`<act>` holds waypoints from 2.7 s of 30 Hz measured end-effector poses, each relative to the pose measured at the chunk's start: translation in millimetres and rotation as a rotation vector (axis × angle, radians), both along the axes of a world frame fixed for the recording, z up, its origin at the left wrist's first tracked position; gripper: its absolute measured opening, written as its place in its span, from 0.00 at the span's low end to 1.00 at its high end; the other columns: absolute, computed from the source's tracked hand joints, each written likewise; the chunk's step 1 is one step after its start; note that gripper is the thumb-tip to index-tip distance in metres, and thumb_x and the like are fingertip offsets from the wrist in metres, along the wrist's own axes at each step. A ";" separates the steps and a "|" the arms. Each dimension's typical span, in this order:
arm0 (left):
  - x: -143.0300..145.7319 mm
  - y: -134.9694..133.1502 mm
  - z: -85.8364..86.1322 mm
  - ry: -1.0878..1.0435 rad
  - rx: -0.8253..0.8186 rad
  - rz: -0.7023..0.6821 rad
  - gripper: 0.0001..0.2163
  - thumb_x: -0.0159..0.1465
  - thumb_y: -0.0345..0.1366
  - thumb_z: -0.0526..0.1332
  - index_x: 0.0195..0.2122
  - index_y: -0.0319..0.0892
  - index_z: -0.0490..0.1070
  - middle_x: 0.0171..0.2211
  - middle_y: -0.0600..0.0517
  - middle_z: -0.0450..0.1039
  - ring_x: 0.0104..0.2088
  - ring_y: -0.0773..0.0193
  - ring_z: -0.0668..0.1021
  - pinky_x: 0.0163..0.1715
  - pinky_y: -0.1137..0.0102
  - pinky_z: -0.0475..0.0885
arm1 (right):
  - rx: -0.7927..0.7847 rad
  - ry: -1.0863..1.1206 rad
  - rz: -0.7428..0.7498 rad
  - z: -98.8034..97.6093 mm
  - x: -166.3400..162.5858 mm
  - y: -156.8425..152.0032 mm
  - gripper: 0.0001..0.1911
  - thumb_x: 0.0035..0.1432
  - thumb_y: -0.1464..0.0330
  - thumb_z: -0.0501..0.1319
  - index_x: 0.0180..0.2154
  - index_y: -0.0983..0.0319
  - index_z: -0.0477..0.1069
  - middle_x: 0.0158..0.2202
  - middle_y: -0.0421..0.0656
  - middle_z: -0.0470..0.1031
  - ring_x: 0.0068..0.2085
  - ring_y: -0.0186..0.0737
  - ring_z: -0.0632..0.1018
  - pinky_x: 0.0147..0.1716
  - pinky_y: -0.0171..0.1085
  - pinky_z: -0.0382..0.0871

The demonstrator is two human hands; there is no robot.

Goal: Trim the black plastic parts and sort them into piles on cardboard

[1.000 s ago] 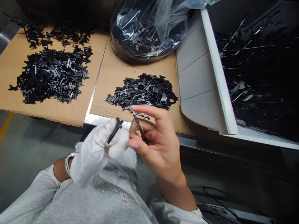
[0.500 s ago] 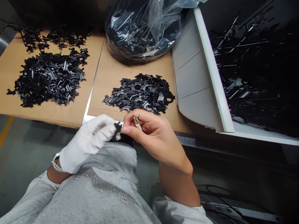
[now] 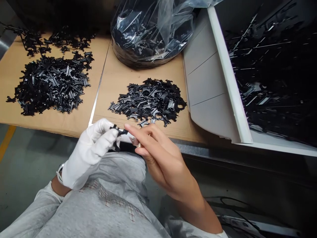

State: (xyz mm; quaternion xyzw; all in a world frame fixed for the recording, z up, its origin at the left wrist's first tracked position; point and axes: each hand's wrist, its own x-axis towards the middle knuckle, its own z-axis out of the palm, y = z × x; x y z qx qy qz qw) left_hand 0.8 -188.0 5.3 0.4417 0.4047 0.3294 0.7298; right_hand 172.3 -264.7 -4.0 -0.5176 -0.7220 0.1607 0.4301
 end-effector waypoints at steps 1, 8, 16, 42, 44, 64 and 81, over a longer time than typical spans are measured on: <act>1.5 -0.7 2.2 0.012 -0.014 0.006 0.19 0.58 0.51 0.73 0.28 0.42 0.71 0.23 0.57 0.69 0.25 0.71 0.68 0.28 0.73 0.64 | 0.044 -0.045 -0.012 -0.9 -0.2 1.2 0.22 0.74 0.74 0.53 0.65 0.65 0.67 0.37 0.44 0.69 0.39 0.38 0.72 0.38 0.36 0.72; 6.1 0.1 8.1 0.028 -0.023 -0.041 0.21 0.57 0.51 0.74 0.25 0.42 0.67 0.21 0.58 0.66 0.23 0.72 0.65 0.23 0.73 0.62 | 0.071 -0.124 -0.063 0.9 1.2 4.5 0.23 0.73 0.74 0.54 0.66 0.61 0.67 0.36 0.45 0.72 0.37 0.40 0.76 0.34 0.37 0.74; 3.0 1.6 3.0 -0.065 -0.024 -0.086 0.20 0.58 0.52 0.73 0.27 0.42 0.71 0.22 0.57 0.73 0.23 0.73 0.69 0.24 0.76 0.66 | 0.085 -0.140 -0.110 0.9 0.1 1.5 0.23 0.72 0.74 0.55 0.65 0.61 0.70 0.36 0.44 0.72 0.36 0.39 0.75 0.35 0.37 0.73; 131.0 109.2 -7.6 1.270 1.141 -0.577 0.15 0.62 0.47 0.70 0.38 0.37 0.82 0.39 0.38 0.83 0.45 0.43 0.81 0.42 0.59 0.68 | 0.004 0.127 -0.545 -17.2 40.2 -7.8 0.12 0.71 0.66 0.60 0.49 0.57 0.81 0.40 0.47 0.81 0.38 0.43 0.80 0.38 0.41 0.75; 113.8 105.7 -3.2 1.237 1.178 -0.488 0.18 0.65 0.49 0.67 0.43 0.37 0.81 0.41 0.37 0.83 0.46 0.44 0.81 0.41 0.60 0.67 | -0.025 0.193 -0.579 -21.2 43.5 -11.4 0.11 0.70 0.64 0.61 0.47 0.57 0.82 0.40 0.47 0.82 0.36 0.41 0.81 0.34 0.40 0.74; -44.1 92.6 -29.2 1.703 0.930 -0.020 0.18 0.72 0.35 0.47 0.55 0.39 0.74 0.49 0.38 0.82 0.45 0.42 0.81 0.39 0.55 0.64 | -0.151 0.174 -0.440 -22.1 26.0 0.7 0.13 0.69 0.60 0.60 0.39 0.60 0.80 0.29 0.43 0.80 0.32 0.42 0.82 0.33 0.38 0.77; -1.6 19.3 -22.0 0.724 1.458 0.266 0.08 0.66 0.34 0.67 0.47 0.44 0.75 0.34 0.50 0.84 0.32 0.60 0.81 0.35 0.63 0.71 | -0.290 0.656 -0.098 -24.0 -26.7 63.6 0.11 0.65 0.59 0.63 0.39 0.61 0.76 0.29 0.38 0.71 0.28 0.32 0.69 0.29 0.33 0.64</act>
